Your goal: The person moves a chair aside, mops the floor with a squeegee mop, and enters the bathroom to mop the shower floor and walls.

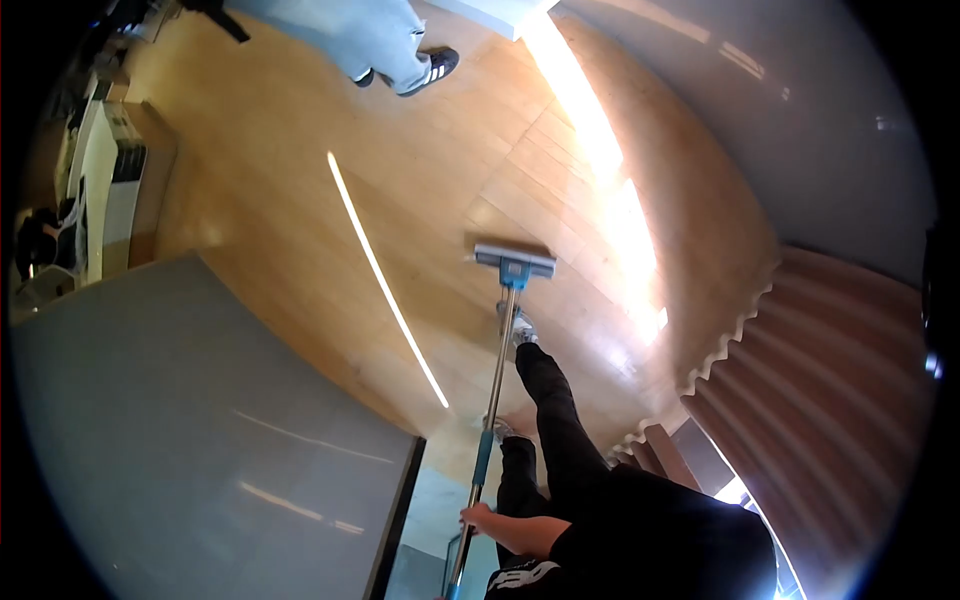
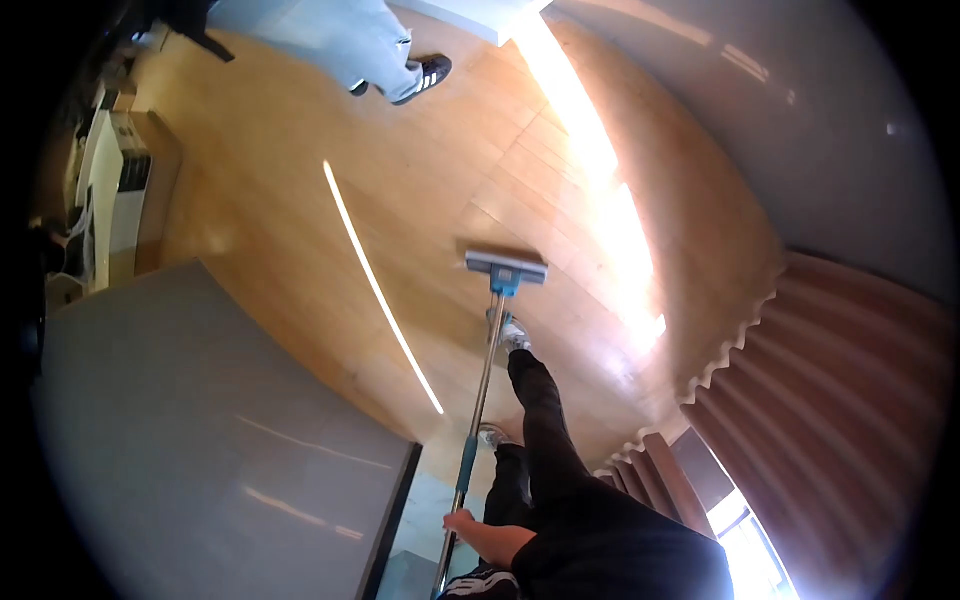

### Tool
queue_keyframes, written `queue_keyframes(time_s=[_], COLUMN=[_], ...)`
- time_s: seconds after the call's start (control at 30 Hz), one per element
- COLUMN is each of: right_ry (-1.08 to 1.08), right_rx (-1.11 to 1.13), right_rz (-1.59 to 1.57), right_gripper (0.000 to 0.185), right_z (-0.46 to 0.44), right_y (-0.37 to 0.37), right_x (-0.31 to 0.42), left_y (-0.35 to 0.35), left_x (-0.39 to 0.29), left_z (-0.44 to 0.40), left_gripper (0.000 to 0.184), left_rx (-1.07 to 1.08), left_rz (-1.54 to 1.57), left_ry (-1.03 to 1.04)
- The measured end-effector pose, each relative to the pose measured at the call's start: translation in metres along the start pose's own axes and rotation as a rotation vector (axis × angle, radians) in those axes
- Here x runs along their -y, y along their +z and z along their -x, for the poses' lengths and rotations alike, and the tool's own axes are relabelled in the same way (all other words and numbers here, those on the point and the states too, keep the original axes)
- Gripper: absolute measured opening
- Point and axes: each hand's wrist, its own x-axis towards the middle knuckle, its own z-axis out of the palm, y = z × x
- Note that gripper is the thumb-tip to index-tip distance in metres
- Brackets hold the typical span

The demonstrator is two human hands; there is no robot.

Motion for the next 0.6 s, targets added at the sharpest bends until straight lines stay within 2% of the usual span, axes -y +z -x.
queue_keyframes(time_s=[0.03,0.07,0.17,0.23,0.27,0.3,0.33,0.37,0.4,0.43,0.47,0.5,0.53,0.57,0.6], right_ry=[0.211,0.203,0.061,-0.097,-0.26,-0.33,-0.516,-0.598,-0.569,-0.755,-0.755,-0.793,-0.819,-0.892,-0.965], right_rx=[0.173,0.182,0.352,0.284,0.208,0.135,0.026,-0.109,-0.174,-0.365,-0.408,-0.485,-0.688,-0.7,-0.851], right_rz=[-0.142,-0.155,-0.368,-0.377,-0.172,-0.295,0.003,-0.05,-0.173,-0.182,-0.268,-0.165,-0.116,-0.101,-0.077], right_gripper=[0.013,0.013,0.013,0.011,0.009,0.014,0.017,0.018,0.019,0.022,0.023,0.036,0.049,0.061,0.069], right_z=[0.0,-0.003,-0.014,-0.029,-0.071,-0.09,-0.101,-0.116,-0.097,-0.091,-0.11,-0.097,-0.049,-0.049,-0.034], right_y=[0.007,0.011,0.005,-0.016,-0.025,-0.045,-0.081,-0.112,-0.155,-0.198,-0.236,-0.279,-0.312,-0.348,-0.371], right_x=[0.001,0.008,0.037,0.08,0.097,0.124,0.16,0.197,0.239,0.275,0.314,0.349,0.377,0.404,0.426], left_y=[-0.009,-0.018,-0.035,-0.046,-0.049,-0.056,-0.059,-0.058,-0.056,-0.052,-0.045,-0.039,-0.037,-0.032,-0.023], left_x=[0.008,0.012,0.01,-0.013,-0.037,-0.09,-0.133,-0.177,-0.234,-0.287,-0.341,-0.394,-0.454,-0.5,-0.536], left_z=[0.005,0.004,-0.024,-0.068,-0.093,-0.1,-0.124,-0.147,-0.154,-0.168,-0.178,-0.186,-0.166,-0.163,-0.175], left_gripper=[0.034,0.034,0.034,0.033,0.033,0.031,0.031,0.032,0.03,0.029,0.03,0.031,0.032,0.033,0.032], left_rx=[-0.023,-0.047,-0.121,-0.186,-0.219,-0.262,-0.271,-0.286,-0.33,-0.336,-0.38,-0.356,-0.295,-0.281,-0.386], left_rz=[-0.02,-0.039,-0.133,-0.222,-0.264,-0.286,-0.381,-0.338,-0.298,-0.257,-0.253,-0.195,-0.161,-0.158,-0.038], left_ry=[-0.009,-0.004,0.073,0.219,0.298,0.374,0.445,0.462,0.57,0.618,0.717,0.791,0.732,0.692,0.972])
